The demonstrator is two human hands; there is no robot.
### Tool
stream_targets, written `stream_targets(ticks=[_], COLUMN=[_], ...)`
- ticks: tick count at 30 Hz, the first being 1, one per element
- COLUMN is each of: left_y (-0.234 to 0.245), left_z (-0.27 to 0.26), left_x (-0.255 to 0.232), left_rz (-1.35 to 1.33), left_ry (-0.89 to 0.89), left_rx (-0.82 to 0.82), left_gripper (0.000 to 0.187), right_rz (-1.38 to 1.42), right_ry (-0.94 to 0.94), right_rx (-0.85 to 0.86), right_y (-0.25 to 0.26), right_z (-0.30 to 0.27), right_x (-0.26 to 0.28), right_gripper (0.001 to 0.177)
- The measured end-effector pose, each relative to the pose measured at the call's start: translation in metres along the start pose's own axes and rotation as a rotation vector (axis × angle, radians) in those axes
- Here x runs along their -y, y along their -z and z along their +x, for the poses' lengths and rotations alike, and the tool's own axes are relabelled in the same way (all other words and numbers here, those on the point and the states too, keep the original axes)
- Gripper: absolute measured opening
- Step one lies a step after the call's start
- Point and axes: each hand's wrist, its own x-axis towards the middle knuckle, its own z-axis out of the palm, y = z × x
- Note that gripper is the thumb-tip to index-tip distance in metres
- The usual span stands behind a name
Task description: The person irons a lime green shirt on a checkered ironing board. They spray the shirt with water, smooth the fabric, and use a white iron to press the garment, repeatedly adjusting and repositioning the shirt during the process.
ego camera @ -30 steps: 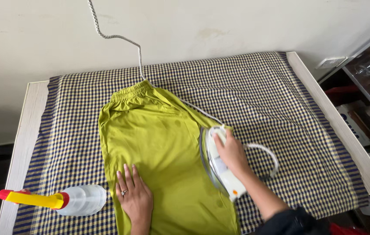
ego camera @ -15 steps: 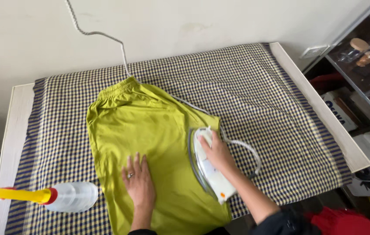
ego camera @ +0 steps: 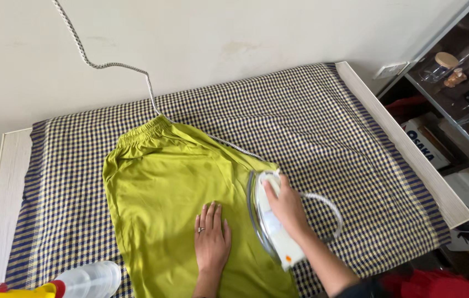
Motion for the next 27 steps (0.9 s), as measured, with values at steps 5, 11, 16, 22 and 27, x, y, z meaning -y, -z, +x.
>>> stream_targets(ticks=[5,11,16,22,27], left_y=[-0.002,-0.002,-0.001,-0.007,0.004], left_z=[0.001,-0.001,-0.002,0.006,0.036], left_x=[0.001,-0.001,-0.004,0.004,0.027], left_rz=[0.000,0.017,0.022,-0.010,0.163], left_ry=[0.005,0.004,0.029,0.072,0.160], left_rx=[0.000,-0.003,-0.036,-0.053,-0.199], left_gripper=[0.046,0.047,0.049,0.051,0.044], right_rz=[-0.070,-0.008,0.046,0.094,0.011], right_ry=[0.046,0.035,0.122,0.155,0.233], right_rx=[-0.043,0.116,0.162,0.158,0.172], right_y=[-0.014,-0.009,-0.013,-0.025,-0.050], right_z=[0.067,0.035,-0.025,0.016,0.083], right_x=[0.017,-0.002,-0.017,0.014,0.084], right_gripper=[0.054,0.055,0.064,0.059,0.056])
